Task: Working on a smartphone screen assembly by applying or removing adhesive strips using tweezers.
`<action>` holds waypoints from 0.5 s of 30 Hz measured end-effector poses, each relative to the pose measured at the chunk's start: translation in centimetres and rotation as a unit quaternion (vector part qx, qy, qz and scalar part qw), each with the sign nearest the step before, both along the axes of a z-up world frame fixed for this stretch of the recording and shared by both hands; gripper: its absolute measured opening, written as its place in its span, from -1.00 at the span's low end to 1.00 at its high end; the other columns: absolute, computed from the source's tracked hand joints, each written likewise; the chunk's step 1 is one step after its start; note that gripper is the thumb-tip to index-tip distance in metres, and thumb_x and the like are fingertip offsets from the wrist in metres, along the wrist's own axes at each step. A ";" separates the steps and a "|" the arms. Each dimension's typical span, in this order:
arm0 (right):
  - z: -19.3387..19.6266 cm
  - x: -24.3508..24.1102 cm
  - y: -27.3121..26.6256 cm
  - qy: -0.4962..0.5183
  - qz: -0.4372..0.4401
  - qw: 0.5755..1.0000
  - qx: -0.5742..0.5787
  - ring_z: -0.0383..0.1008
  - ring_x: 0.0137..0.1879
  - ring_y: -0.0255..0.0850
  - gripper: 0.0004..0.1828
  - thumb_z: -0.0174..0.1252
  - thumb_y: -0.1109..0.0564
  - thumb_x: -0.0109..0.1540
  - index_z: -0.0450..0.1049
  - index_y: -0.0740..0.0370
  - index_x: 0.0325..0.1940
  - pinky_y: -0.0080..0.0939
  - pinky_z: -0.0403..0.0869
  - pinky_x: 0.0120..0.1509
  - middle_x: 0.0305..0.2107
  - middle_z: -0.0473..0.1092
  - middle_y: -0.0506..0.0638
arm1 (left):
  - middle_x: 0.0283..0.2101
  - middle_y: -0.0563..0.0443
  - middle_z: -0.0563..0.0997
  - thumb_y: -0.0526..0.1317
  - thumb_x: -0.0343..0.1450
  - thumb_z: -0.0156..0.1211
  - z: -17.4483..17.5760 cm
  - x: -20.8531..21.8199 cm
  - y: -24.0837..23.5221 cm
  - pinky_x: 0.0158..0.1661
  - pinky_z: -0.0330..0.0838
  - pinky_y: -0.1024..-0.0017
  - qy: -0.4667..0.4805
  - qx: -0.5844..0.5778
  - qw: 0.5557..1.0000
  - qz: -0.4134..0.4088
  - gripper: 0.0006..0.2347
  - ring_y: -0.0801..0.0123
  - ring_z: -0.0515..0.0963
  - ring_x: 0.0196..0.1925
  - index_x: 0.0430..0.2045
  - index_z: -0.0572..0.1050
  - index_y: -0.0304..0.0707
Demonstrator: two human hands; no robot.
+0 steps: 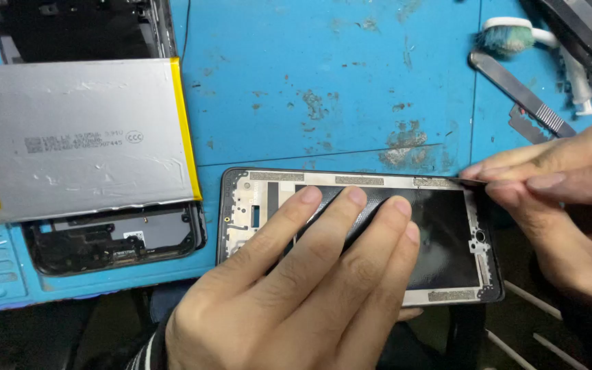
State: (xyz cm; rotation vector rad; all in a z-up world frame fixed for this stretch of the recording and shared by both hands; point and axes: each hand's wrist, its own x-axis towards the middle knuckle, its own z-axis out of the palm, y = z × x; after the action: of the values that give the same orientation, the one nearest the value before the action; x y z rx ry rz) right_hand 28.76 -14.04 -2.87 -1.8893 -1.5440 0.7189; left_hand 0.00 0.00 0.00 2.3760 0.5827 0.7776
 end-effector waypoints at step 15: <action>-1.6 2.1 -0.5 0.089 -0.044 0.993 -0.068 0.63 0.24 -0.18 -0.91 0.15 0.25 0.31 0.54 0.18 -0.28 -0.32 0.70 0.20 -0.13 0.57 0.03 | 0.04 -0.07 0.71 -0.32 0.47 0.35 0.4 0.0 -0.1 0.11 0.61 0.13 0.010 -0.003 1.000 -0.007 -0.87 0.18 0.69 0.10 -0.14 0.68 -0.31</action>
State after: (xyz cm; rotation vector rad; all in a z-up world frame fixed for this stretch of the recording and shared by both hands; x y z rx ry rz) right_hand 30.87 -14.56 -4.52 -1.9198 -1.3232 0.9452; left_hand 0.01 -0.08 0.36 2.3830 0.5751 0.7464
